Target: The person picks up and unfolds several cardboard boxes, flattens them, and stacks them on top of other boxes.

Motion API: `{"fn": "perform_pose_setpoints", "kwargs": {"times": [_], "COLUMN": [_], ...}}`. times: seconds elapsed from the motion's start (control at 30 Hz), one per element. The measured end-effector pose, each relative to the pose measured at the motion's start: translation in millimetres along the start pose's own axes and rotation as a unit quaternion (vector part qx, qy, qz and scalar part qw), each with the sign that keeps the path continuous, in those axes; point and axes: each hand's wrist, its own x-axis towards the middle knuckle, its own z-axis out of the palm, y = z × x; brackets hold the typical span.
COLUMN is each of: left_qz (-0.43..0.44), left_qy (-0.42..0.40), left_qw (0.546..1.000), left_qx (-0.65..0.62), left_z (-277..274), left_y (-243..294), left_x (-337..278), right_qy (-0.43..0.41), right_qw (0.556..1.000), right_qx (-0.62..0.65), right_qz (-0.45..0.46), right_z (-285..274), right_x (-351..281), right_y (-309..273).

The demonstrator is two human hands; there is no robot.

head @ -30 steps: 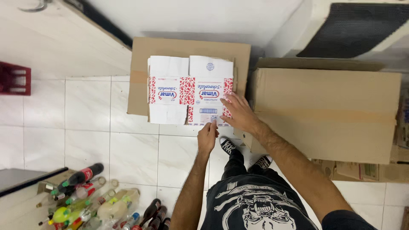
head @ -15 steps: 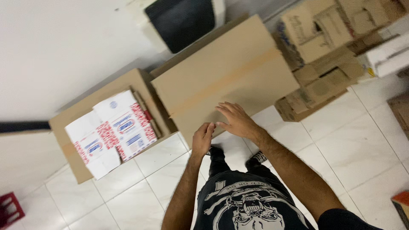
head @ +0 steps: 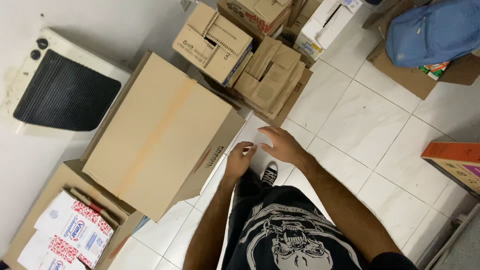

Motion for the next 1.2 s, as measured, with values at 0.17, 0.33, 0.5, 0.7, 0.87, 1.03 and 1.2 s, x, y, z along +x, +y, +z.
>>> {"fn": "perform_pose_setpoints", "kwargs": {"times": [0.17, 0.33, 0.5, 0.7, 0.87, 1.03, 1.2], "left_qz": [0.009, 0.036, -0.012, -0.045, -0.060, -0.118, -0.124], "left_qy": [-0.046, -0.051, -0.051, -0.027, -0.029, -0.030, -0.012], "left_qw": [0.997, 0.996, 0.993, 0.983, 0.976, 0.965, 0.936], "left_qx": [0.054, 0.057, 0.107, 0.177, 0.209, 0.231, 0.328], "left_z": [20, 32, 51, 73, 102, 98, 117], "left_y": [31, 55, 41, 27, 15, 35, 27], "left_x": [63, 142, 233, 312, 376, 407, 430], "right_qy": [0.004, -0.037, -0.078, -0.163, -0.200, -0.219, -0.222], "right_qw": [0.998, 0.996, 0.990, 0.972, 0.968, 0.972, 0.972], "right_qx": [-0.049, -0.047, -0.080, -0.092, -0.054, -0.013, -0.060], "right_qz": [0.030, 0.062, 0.086, 0.144, 0.139, 0.088, 0.045], "right_z": [-20, -59, -77, -107, -109, -119, -134], "right_x": [28, 85, 135, 173, 184, 188, 176], "right_y": [62, 86, 131, 154, 202, 246, 291]}}
